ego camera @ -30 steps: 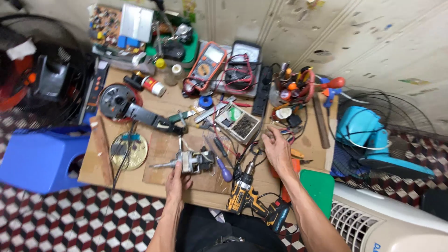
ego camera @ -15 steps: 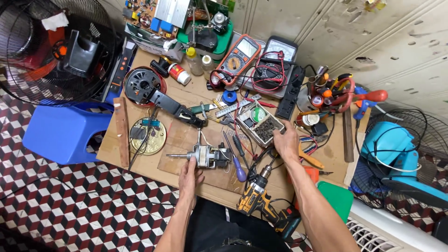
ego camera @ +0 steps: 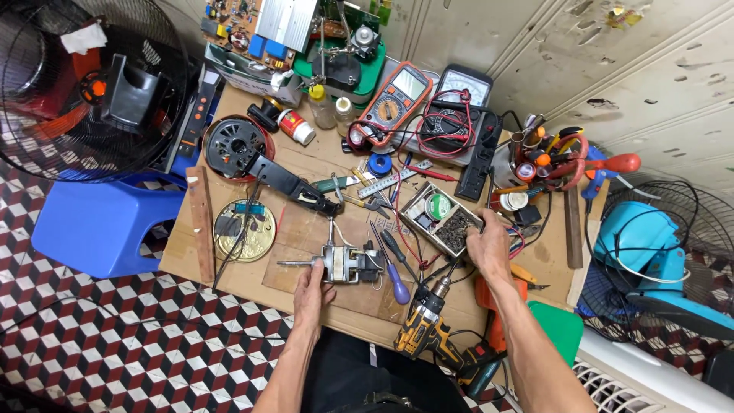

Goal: The person works at a cluttered workbench repairing a small appliance motor unit. They use a cordless drill to remove screws from the plastic housing, separate the housing halves, handle the motor and internal wiring, and reposition components while working on the assembly.

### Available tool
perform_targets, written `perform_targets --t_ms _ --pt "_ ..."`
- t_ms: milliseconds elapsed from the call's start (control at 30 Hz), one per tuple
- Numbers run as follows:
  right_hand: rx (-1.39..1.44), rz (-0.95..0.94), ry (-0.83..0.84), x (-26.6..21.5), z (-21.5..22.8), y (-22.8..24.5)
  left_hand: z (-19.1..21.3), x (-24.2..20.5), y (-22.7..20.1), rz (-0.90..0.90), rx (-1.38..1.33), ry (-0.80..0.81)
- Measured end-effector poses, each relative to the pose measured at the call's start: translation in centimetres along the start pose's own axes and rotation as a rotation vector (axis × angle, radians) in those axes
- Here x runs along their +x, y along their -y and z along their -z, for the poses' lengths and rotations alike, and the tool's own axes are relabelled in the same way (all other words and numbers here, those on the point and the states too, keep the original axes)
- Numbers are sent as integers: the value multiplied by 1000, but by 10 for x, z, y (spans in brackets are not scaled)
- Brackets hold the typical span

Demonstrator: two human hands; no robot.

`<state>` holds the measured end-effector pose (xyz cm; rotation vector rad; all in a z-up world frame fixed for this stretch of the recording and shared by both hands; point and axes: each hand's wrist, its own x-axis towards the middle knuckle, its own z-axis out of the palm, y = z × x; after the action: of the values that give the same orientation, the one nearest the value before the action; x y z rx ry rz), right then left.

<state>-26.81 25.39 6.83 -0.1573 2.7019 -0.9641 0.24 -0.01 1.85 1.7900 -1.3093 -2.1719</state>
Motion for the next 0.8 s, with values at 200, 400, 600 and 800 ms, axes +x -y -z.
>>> perform_targets --t_ms 200,400,600,800 --pt "45 2 11 -3 3 -2 10 10 1 0 25 17" --pt "121 38 -63 4 -36 -29 14 15 0 0 56 33" --pt "6 -13 -58 -6 -34 4 12 12 -7 39 140 11" --pt "280 -23 -31 -46 -5 26 23 29 6 4 194 16"
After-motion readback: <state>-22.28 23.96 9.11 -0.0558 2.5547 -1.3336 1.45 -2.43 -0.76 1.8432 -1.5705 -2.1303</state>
